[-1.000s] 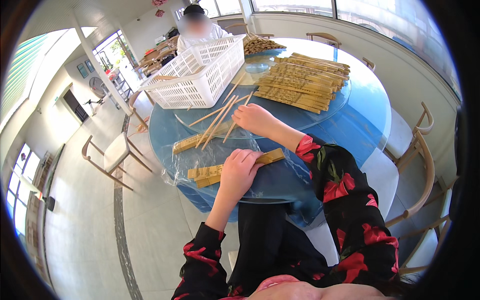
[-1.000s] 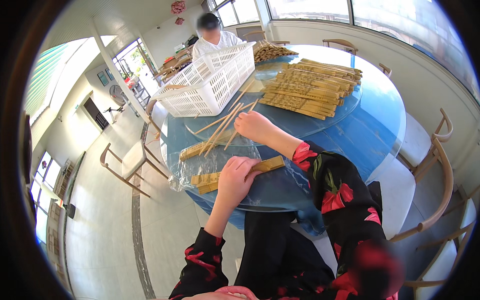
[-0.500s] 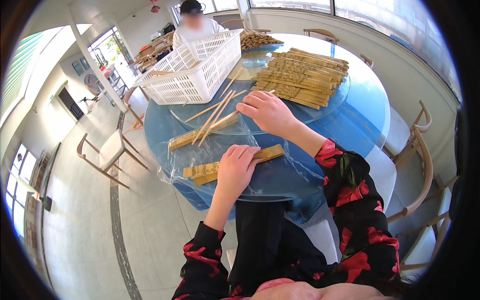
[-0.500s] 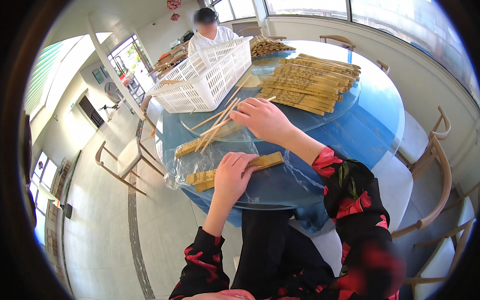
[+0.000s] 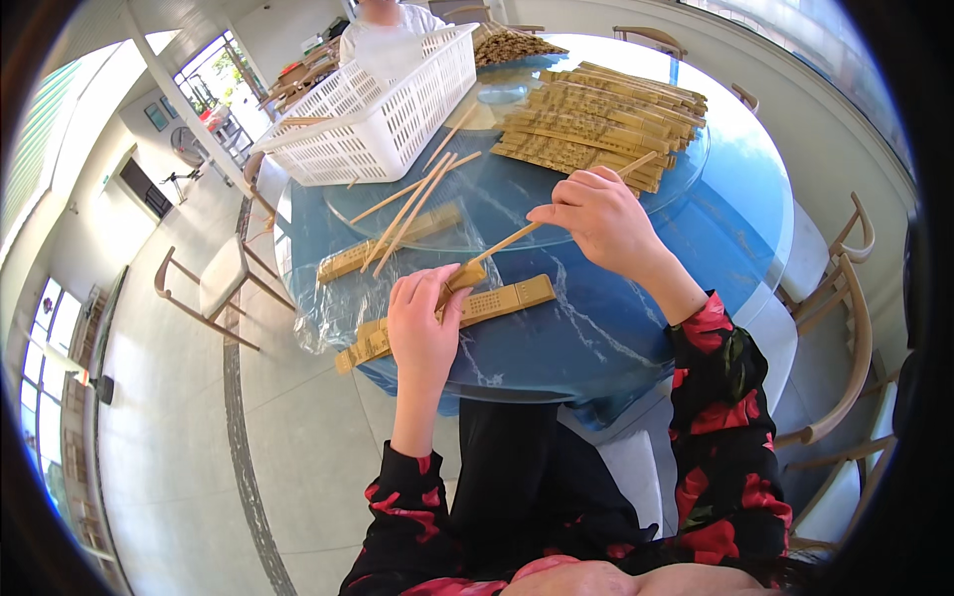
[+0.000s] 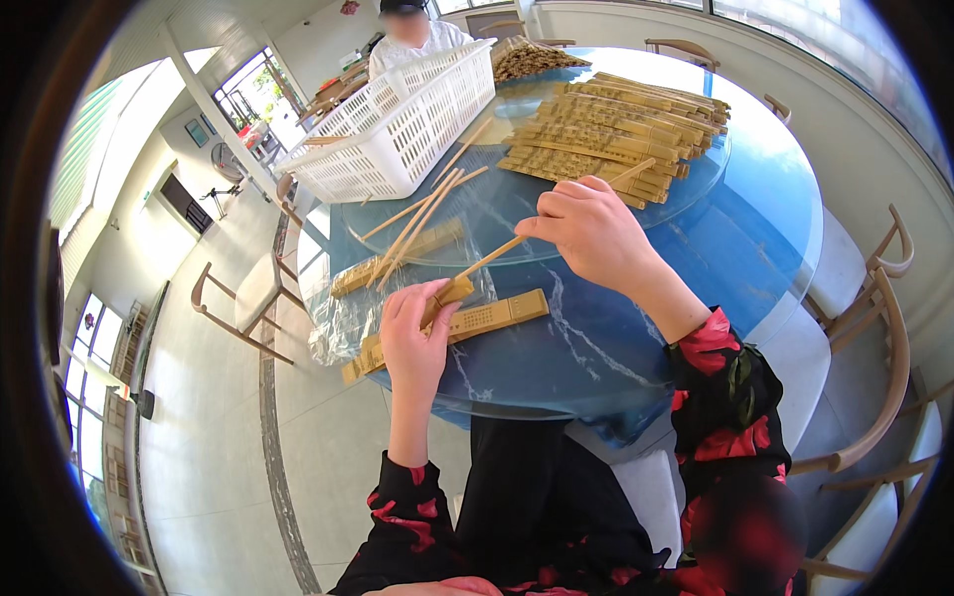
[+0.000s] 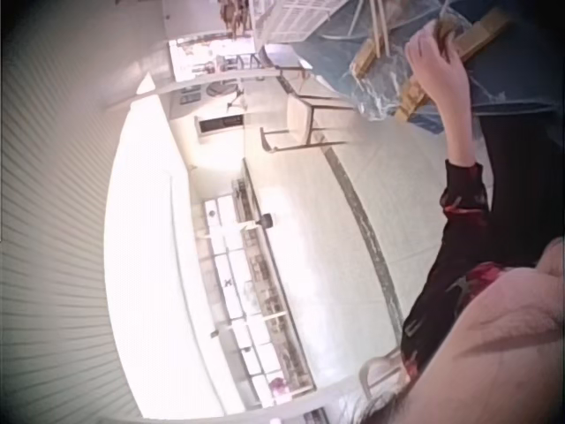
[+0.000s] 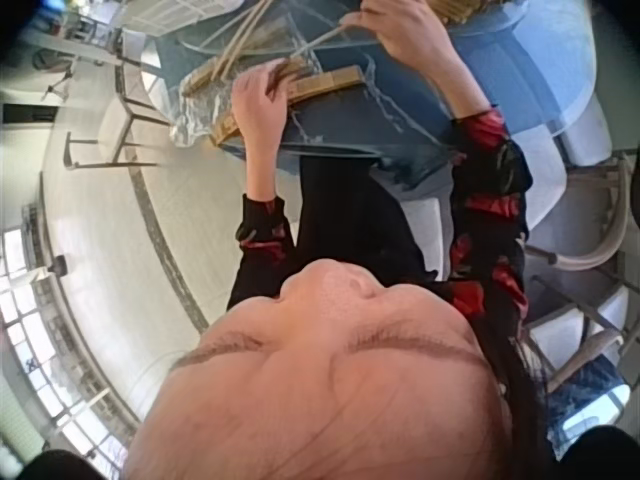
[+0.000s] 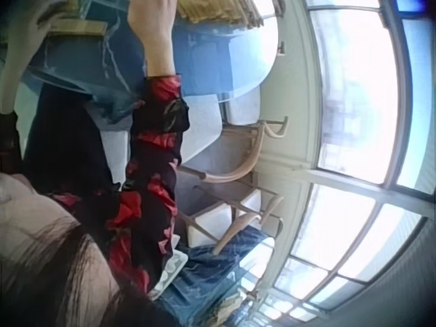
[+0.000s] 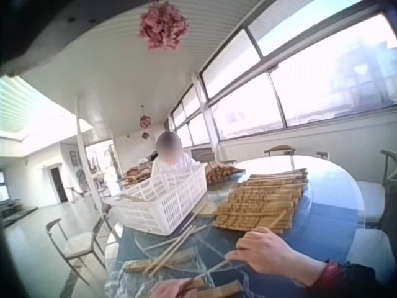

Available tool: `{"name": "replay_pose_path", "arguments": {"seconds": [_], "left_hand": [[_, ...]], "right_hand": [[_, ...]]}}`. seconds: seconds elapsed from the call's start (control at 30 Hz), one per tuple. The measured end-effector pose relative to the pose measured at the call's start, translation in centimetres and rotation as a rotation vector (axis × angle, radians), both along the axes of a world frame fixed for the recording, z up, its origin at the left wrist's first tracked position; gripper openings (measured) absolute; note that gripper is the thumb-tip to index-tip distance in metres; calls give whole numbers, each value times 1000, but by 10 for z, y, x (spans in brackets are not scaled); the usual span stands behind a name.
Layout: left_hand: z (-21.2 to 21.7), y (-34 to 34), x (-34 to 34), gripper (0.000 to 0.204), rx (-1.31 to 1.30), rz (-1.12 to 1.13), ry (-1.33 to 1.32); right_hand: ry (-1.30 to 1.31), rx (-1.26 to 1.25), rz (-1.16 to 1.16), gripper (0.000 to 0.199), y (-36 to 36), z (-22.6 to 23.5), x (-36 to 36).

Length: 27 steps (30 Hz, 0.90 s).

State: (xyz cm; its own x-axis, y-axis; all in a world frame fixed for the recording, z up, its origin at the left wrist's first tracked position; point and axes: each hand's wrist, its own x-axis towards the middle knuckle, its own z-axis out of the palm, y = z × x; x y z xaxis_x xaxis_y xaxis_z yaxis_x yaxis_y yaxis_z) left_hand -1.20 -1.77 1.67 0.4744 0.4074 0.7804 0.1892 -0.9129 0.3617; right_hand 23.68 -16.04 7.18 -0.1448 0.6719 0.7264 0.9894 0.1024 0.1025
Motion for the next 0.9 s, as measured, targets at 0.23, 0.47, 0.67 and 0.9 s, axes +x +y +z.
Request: {"name": "replay_pose_path", "arguments": {"seconds": [0.23, 0.47, 0.67, 0.9], "left_hand": [[3, -2, -1, 30, 10, -10, 20], [0, -1, 1, 32, -56, -68, 63], [-2, 1, 1, 34, -60, -80, 77], [2, -4, 4, 38, -56, -66, 151]], "right_hand": [[40, -99, 4, 25, -2, -4, -2], [33, -140, 22, 17, 1, -10, -15], [195, -203, 29, 6, 4, -16, -21], [352, -251, 125, 9, 7, -23, -30]]}}
